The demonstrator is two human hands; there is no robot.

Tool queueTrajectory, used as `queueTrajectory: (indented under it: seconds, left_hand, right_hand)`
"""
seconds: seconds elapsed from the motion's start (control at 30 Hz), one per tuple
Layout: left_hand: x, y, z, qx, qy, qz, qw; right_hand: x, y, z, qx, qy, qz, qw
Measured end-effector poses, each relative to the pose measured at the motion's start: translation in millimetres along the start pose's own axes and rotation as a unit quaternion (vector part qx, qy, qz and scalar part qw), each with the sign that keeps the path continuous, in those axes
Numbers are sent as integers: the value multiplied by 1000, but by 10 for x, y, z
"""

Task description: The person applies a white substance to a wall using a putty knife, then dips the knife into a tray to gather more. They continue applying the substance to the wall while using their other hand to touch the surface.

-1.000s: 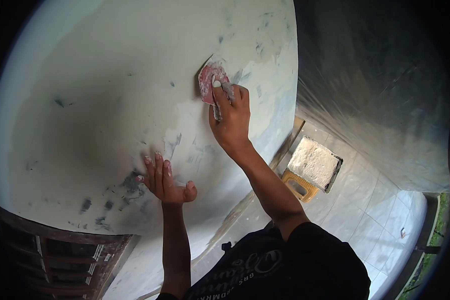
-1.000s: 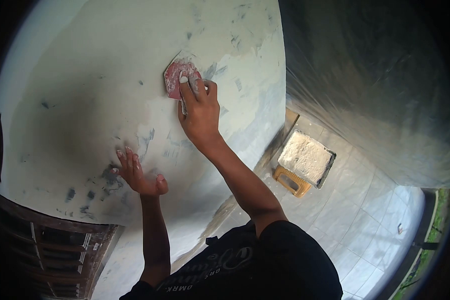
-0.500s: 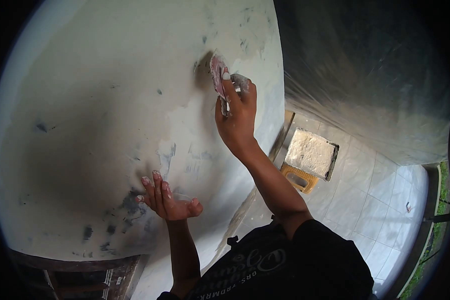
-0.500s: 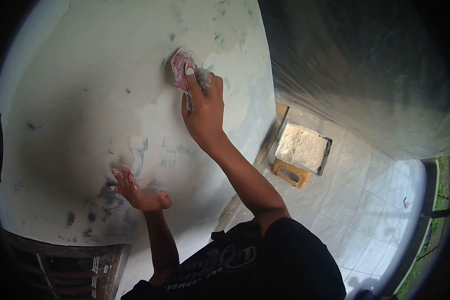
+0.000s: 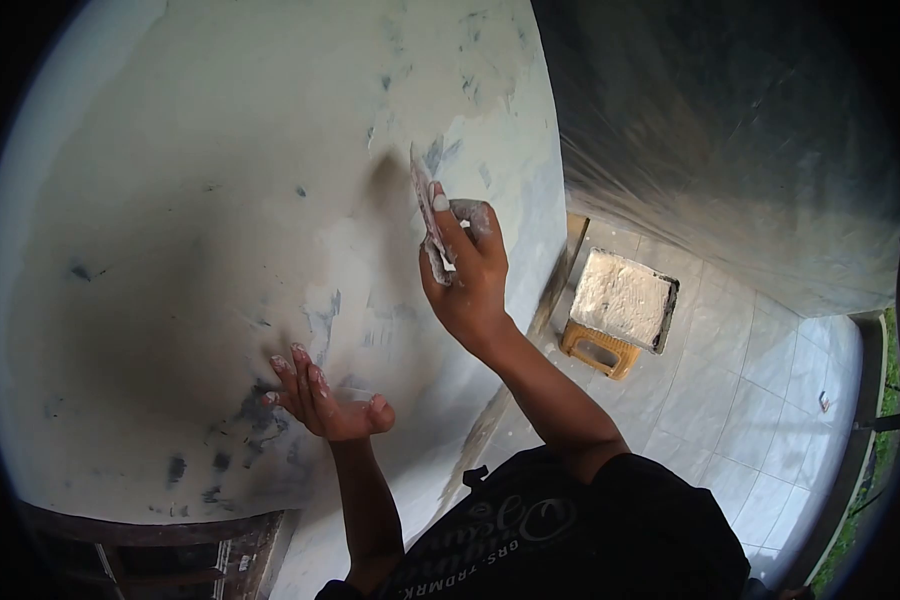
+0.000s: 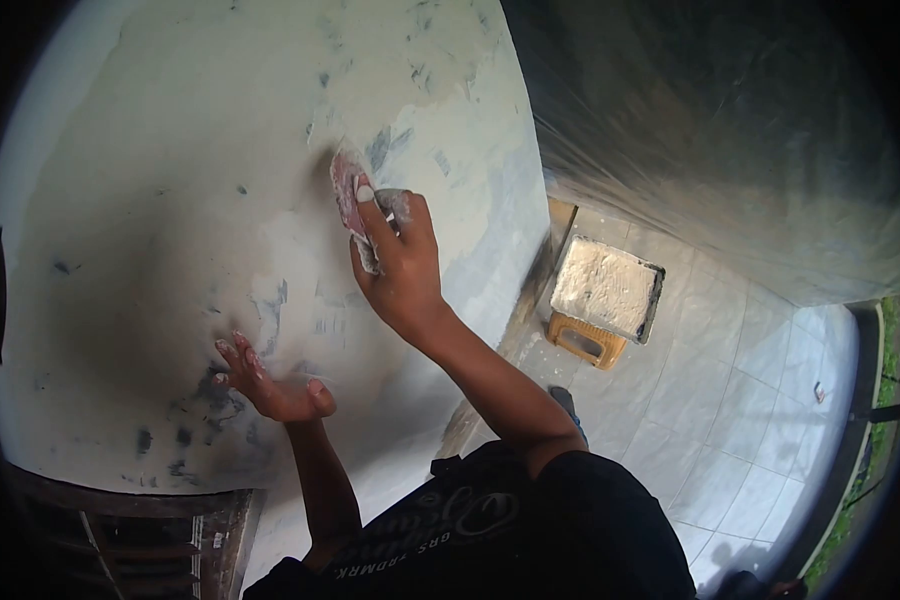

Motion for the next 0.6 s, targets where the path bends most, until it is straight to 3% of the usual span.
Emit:
queueTrajectory:
  seconds: [0.1,0.17,0.4,0.6]
  left_hand:
    - [16,11,8,9,-9,7,1000]
    - [22,17,23,18,-29,6,999]
    - [104,50,53,23,-48,-2,999]
    - [342,129,202,-6,-83,25,996]
  right_hand:
    - [371,111,129,-30,55,-32,997]
    - [419,66,309,-63,3,-82,995]
    - [-387,-74,142,48,-129,-42,990]
    - [278,115,28,14,5,-42,999]
Point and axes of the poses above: each hand's wrist, its own x-axis towards the middle knuckle, its own z-axis out of the palm, y = z × x, the point moved 5 cm from there along x, towards the middle knuckle, and after that the axes turned 2 degrees about z, right-handed, at the moved point
